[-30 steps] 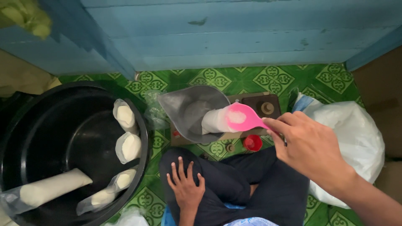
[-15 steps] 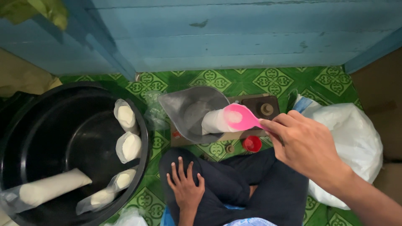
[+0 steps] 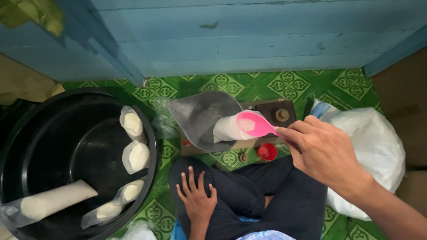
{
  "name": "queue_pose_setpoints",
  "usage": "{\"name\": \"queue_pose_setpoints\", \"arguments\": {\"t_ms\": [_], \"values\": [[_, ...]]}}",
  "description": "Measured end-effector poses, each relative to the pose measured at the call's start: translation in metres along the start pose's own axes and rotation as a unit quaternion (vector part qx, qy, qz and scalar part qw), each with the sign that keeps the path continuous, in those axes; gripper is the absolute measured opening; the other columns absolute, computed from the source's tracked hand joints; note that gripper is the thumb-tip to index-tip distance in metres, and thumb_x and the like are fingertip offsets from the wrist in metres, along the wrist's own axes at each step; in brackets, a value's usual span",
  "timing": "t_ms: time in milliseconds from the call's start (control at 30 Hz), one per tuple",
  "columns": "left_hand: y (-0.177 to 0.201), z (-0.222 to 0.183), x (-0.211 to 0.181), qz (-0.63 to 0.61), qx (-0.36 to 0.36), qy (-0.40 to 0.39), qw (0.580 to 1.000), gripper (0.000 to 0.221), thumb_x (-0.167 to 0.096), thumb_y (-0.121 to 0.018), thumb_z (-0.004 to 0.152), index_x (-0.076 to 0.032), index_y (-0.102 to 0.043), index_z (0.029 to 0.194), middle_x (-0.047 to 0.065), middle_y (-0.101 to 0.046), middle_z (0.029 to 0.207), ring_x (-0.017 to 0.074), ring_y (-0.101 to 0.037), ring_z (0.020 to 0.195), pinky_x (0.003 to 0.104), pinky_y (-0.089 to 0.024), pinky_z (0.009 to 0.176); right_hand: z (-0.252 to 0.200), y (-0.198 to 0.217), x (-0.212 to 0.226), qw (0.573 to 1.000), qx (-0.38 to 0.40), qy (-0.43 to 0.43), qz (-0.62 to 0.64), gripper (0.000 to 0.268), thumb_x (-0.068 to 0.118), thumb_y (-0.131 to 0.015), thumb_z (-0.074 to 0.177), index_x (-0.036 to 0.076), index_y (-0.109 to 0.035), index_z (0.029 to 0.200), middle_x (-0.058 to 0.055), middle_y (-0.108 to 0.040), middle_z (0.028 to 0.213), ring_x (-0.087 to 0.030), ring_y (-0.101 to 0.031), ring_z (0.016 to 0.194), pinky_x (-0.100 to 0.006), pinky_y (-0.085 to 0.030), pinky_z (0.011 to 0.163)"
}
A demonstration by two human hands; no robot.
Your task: Packaging white powder from a large sack into small plastic bags using a scoop
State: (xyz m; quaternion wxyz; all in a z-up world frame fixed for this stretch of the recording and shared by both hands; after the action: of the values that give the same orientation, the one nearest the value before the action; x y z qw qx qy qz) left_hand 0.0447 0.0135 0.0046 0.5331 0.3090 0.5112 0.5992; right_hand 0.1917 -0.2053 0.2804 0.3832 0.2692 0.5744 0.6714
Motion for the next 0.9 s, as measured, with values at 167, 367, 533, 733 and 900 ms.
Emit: {"name": "queue_pose_setpoints", "arguments": {"t_ms": [167,367,533,733,900], "values": [[-0.002,-0.001,0.000,0.005,0.018,0.002,1.000,0.049,-0.035,-0.059,0.077,-0.025,-0.061,0.125,0.006,-0.036,0.155,0.0342,-0.033,0.144,0.062,-0.034,0.108,-0.001,-0.002,-0.004,1.000,0.007,-0.002,0.019,0.022,0.028,-0.066,0.087,0.021,-0.075,0.106,0.007,-0.069,0.084,-0.021,-0.059,0.073,-0.037,-0.048,0.056],[-0.005,-0.002,0.002,-0.002,0.049,0.006,0.999,0.048,-0.036,-0.058,0.080,-0.024,-0.059,0.127,0.006,-0.034,0.156,0.0349,-0.029,0.145,0.064,-0.031,0.109,-0.002,-0.002,-0.006,1.000,0.004,0.004,0.031,0.022,0.026,-0.066,0.087,0.021,-0.075,0.106,0.006,-0.070,0.083,-0.023,-0.059,0.072,-0.038,-0.048,0.057],[-0.002,-0.001,0.001,0.001,0.025,0.003,1.000,0.047,-0.035,-0.058,0.079,-0.024,-0.061,0.125,0.006,-0.037,0.155,0.0343,-0.033,0.144,0.063,-0.032,0.109,-0.010,-0.011,-0.010,1.000,0.011,0.028,0.005,0.037,0.012,-0.065,0.076,0.023,-0.073,0.110,0.008,-0.070,0.088,-0.022,-0.059,0.075,-0.037,-0.049,0.058],[-0.006,-0.002,0.002,0.014,0.045,0.004,0.999,0.047,-0.037,-0.057,0.081,-0.026,-0.060,0.126,0.006,-0.034,0.157,0.0342,-0.031,0.144,0.063,-0.031,0.109,-0.020,-0.014,-0.011,0.998,0.002,0.051,-0.026,0.047,0.008,-0.066,0.068,0.025,-0.071,0.112,0.009,-0.069,0.091,-0.020,-0.058,0.078,-0.035,-0.049,0.060],[-0.011,-0.004,0.005,0.031,0.059,0.004,0.998,0.046,-0.040,-0.054,0.083,-0.027,-0.061,0.127,0.004,-0.032,0.157,0.0335,-0.030,0.145,0.062,-0.031,0.110,-0.024,0.005,-0.014,0.999,-0.026,0.025,-0.003,0.037,0.008,-0.067,0.076,0.025,-0.073,0.108,0.008,-0.069,0.089,-0.021,-0.057,0.072,-0.035,-0.048,0.058]]}}
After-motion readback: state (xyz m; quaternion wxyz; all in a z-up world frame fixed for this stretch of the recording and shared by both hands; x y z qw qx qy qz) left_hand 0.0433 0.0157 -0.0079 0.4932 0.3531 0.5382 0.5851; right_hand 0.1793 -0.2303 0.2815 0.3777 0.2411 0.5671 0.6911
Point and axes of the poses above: each hand's wrist, its own z-axis towards the middle knuckle, its own y-axis out of the back of the hand, x = y × z, the point moved 5 cm from there along z, towards the middle knuckle
